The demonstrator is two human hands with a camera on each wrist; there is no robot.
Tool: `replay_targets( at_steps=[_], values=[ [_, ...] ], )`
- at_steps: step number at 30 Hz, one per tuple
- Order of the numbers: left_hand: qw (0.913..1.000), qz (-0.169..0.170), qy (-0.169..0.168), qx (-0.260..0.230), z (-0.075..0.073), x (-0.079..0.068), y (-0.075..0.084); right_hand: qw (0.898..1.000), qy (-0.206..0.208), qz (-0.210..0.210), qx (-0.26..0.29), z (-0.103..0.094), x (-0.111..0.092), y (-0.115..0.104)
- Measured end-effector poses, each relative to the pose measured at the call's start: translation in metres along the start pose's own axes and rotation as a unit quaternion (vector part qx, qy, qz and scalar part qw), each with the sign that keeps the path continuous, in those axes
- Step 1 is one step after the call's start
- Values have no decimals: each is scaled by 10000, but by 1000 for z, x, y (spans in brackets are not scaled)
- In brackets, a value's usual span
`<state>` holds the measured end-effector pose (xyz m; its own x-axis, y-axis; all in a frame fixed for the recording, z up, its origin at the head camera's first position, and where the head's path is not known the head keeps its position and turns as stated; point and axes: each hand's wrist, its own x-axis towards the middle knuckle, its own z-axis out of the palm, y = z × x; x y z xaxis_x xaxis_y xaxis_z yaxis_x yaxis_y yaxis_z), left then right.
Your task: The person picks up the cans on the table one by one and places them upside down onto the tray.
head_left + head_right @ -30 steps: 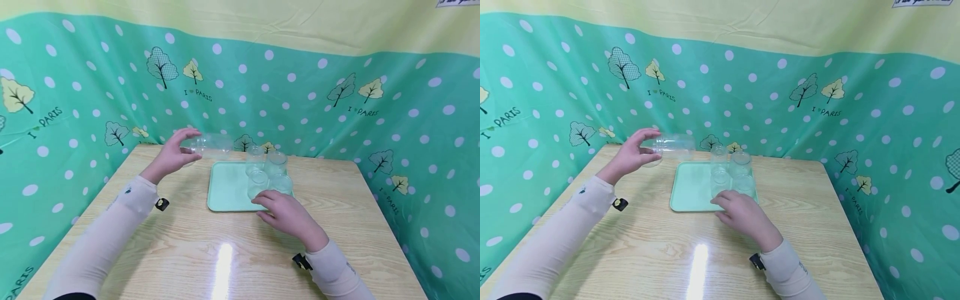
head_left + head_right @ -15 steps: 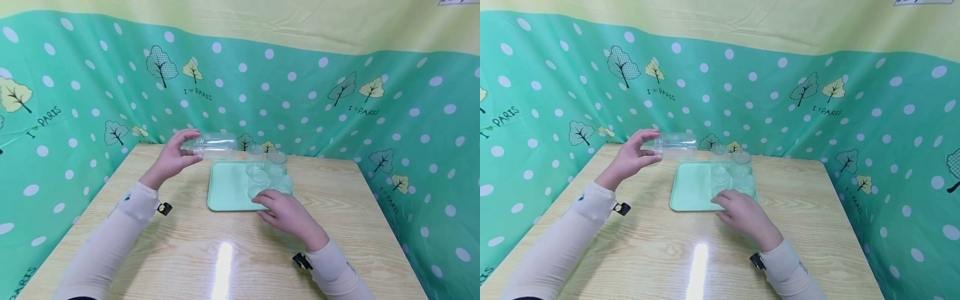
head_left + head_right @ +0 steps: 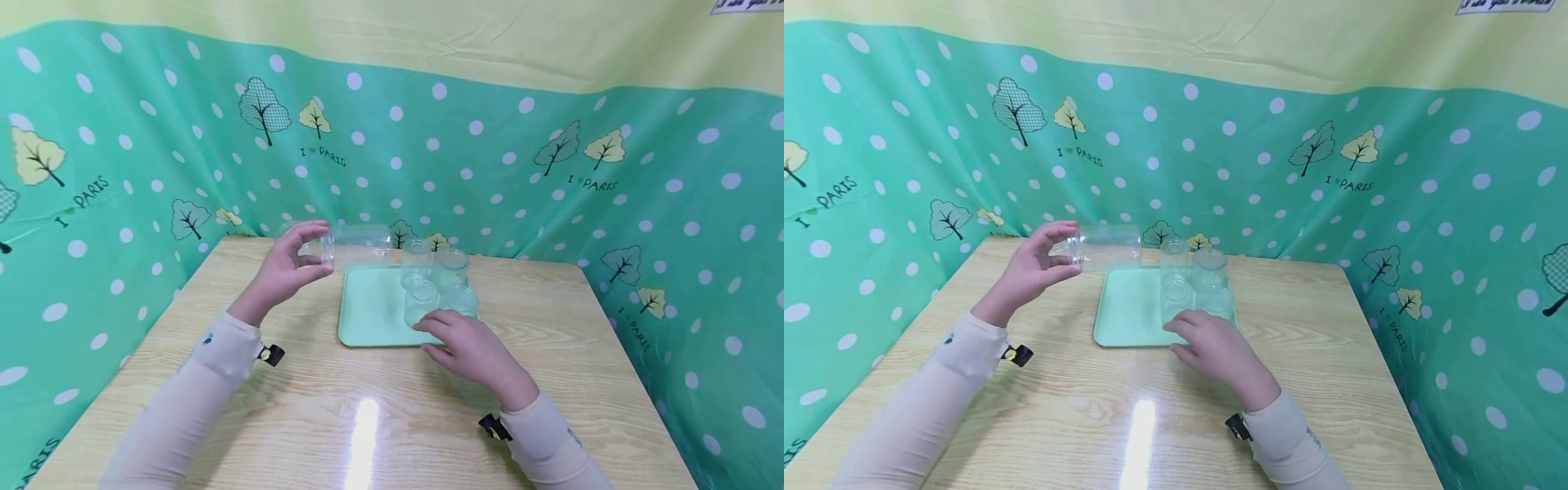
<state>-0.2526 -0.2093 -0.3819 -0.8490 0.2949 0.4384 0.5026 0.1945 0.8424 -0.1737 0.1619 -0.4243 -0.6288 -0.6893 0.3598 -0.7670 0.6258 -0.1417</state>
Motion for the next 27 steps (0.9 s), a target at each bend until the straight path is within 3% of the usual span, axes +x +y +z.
replay_targets(
  at_steps=[19, 27],
  values=[
    [9980, 417, -158, -441, 21, -23, 14, 10000, 11, 35, 44, -3, 0, 0],
    [9962, 505, -254, -659, 30, -30, 17, 9998, 211, -21, -63, -3, -2, 1]
  ],
)
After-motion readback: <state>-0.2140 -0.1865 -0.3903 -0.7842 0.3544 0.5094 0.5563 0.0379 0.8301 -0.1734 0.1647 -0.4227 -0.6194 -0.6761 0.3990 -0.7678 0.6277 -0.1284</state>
